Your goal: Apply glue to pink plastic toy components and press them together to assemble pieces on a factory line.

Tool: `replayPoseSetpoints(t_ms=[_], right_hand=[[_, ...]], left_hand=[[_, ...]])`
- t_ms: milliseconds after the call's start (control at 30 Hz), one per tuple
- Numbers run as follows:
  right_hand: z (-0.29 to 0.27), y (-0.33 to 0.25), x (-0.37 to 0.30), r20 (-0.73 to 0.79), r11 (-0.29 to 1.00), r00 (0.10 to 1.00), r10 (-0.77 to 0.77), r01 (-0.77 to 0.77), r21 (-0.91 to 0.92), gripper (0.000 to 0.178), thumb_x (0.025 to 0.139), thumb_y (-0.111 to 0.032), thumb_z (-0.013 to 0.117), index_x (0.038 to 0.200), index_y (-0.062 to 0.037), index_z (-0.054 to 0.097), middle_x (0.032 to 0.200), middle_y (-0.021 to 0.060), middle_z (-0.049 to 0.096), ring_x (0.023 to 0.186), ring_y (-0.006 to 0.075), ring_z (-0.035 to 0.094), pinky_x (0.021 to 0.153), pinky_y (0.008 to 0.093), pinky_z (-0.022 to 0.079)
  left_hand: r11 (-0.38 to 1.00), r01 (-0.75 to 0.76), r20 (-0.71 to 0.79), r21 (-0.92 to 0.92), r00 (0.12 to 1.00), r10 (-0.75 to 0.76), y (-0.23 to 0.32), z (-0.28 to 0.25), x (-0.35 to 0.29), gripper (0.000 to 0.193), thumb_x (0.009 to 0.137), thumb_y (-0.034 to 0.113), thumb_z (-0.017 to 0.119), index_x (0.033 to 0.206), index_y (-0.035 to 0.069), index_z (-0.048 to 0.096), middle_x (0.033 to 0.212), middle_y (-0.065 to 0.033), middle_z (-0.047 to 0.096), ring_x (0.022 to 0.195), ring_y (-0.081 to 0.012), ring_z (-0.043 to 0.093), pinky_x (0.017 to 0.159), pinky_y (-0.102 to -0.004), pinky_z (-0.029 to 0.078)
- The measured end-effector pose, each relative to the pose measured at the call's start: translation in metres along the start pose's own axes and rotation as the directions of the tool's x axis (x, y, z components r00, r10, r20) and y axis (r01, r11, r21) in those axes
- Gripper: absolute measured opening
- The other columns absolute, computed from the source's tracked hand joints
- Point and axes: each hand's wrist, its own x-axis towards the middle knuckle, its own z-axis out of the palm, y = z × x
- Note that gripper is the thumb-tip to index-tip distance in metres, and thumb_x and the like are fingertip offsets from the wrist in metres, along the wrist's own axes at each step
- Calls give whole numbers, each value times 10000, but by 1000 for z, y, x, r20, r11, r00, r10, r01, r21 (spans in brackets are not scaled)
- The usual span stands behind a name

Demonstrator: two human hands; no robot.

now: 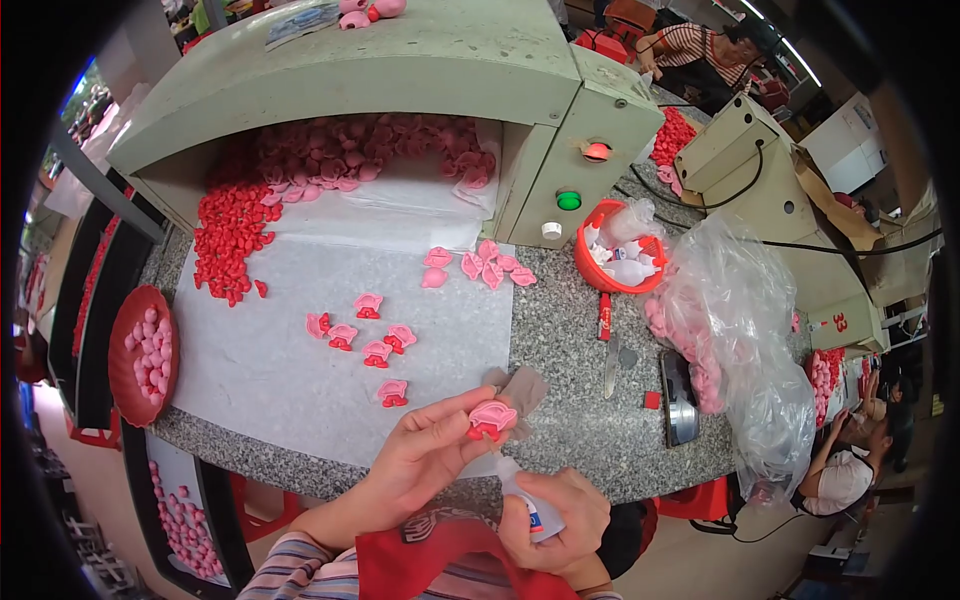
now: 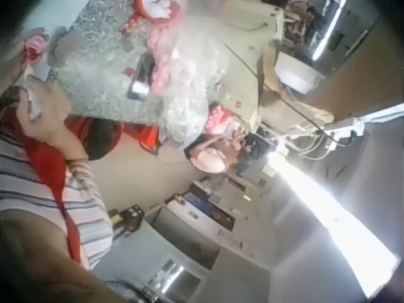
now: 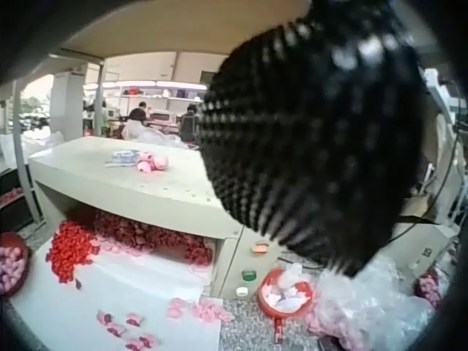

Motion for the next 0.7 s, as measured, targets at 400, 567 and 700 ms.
replayPoseSetpoints(t_ms=[400, 567, 700], right_hand=[[0, -1, 2, 6, 1000, 1000, 21, -21, 16, 254, 632, 2, 628, 878, 2, 567, 644, 87, 597, 428, 170, 489, 399, 254, 389], [-2, -2, 2, 9, 1000, 1000, 23, -23, 8, 249, 634, -4, 632, 874, 1, 566, 646, 90, 600, 427, 173, 492, 401, 257, 390], [-3, -1, -1, 12, 999, 1000, 28, -28, 16, 247, 635, -3, 632, 873, 2, 566, 649, 92, 602, 426, 172, 492, 401, 256, 388]], left_hand=[[1000, 12, 2, 11, 1000, -12, 1, 0, 0, 391, 871, 167, 531, 1208, -22, 471, 1192, -154, 517, 1094, -224, 512, 974, -373, 402], [1000, 7, 18, 2, 1000, -7, -2, -3, 1, 389, 874, 166, 525, 1214, -14, 467, 1198, -154, 513, 1107, -224, 503, 979, -374, 399], [999, 12, 22, -43, 1000, -11, -3, -2, 2, 383, 889, 138, 508, 1229, -27, 446, 1194, -160, 518, 1097, -233, 514, 952, -336, 419]])
